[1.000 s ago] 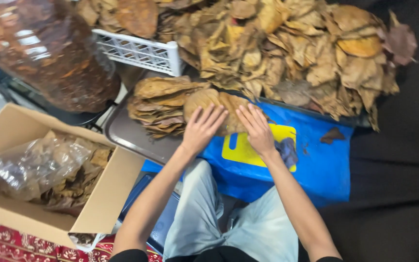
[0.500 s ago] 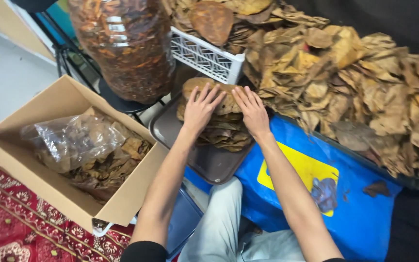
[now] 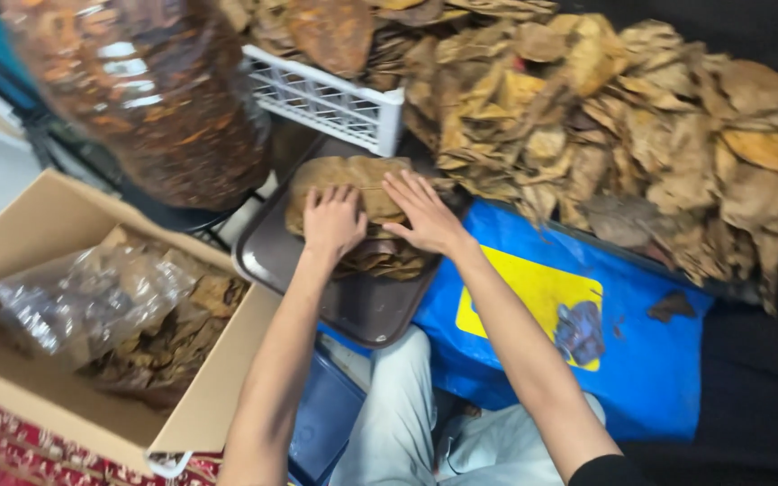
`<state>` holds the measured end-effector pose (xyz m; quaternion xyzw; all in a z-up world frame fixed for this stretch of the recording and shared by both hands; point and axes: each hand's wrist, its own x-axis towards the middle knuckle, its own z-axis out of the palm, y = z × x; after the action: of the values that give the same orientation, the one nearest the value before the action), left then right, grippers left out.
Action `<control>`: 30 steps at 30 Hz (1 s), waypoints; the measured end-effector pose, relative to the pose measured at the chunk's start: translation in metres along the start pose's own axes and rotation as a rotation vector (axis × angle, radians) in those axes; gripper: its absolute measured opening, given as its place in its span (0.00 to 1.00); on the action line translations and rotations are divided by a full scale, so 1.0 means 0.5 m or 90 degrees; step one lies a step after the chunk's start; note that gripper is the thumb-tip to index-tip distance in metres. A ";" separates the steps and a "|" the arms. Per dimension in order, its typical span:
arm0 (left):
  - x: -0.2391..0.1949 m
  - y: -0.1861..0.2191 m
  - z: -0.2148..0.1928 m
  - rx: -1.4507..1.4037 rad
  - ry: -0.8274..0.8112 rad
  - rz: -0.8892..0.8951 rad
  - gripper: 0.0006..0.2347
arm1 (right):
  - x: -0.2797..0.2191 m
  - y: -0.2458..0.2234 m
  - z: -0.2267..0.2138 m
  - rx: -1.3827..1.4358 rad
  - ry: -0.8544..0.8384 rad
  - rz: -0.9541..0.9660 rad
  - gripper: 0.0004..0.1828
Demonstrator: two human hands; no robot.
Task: The person sits and processes dried leaves by hand. They pick up a leaf, place it on a yellow cutting board, and rub it with a purple cloth to clean or flatten it. The person then places the processed leaf onto a metal tray and repeats the process with another leaf.
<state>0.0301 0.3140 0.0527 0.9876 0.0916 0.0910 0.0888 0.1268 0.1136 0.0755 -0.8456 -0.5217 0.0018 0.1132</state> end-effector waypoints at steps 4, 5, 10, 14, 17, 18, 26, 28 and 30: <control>0.011 0.081 -0.020 0.079 0.125 -0.019 0.19 | -0.084 -0.001 -0.035 0.043 0.101 0.002 0.38; 0.016 0.119 -0.026 0.076 0.125 -0.002 0.19 | -0.119 0.005 -0.044 0.039 0.107 0.018 0.38; 0.038 0.321 -0.047 -0.009 0.296 0.276 0.16 | -0.294 0.062 -0.094 0.077 0.185 0.063 0.23; 0.074 0.459 0.025 -0.047 0.297 0.324 0.18 | -0.408 0.171 -0.121 0.017 0.207 0.112 0.17; 0.093 0.538 0.044 -0.063 0.288 0.345 0.23 | -0.448 0.256 -0.153 -0.037 0.281 0.160 0.14; 0.103 0.559 0.044 -0.050 0.258 0.330 0.25 | -0.451 0.275 -0.177 -0.082 0.294 0.183 0.13; 0.249 0.626 0.087 0.008 0.226 0.306 0.31 | -0.265 0.496 -0.323 -0.180 0.339 0.211 0.15; 0.278 0.614 0.107 0.130 0.227 0.266 0.31 | -0.201 0.535 -0.360 -0.169 0.294 0.234 0.21; 0.314 0.628 0.093 0.059 0.298 0.264 0.26 | -0.155 0.617 -0.340 -0.200 0.281 0.233 0.24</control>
<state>0.2430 0.0339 0.0935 0.9405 -0.0897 0.3277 -0.0001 0.3840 -0.1197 0.1724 -0.9124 -0.3181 -0.2417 0.0893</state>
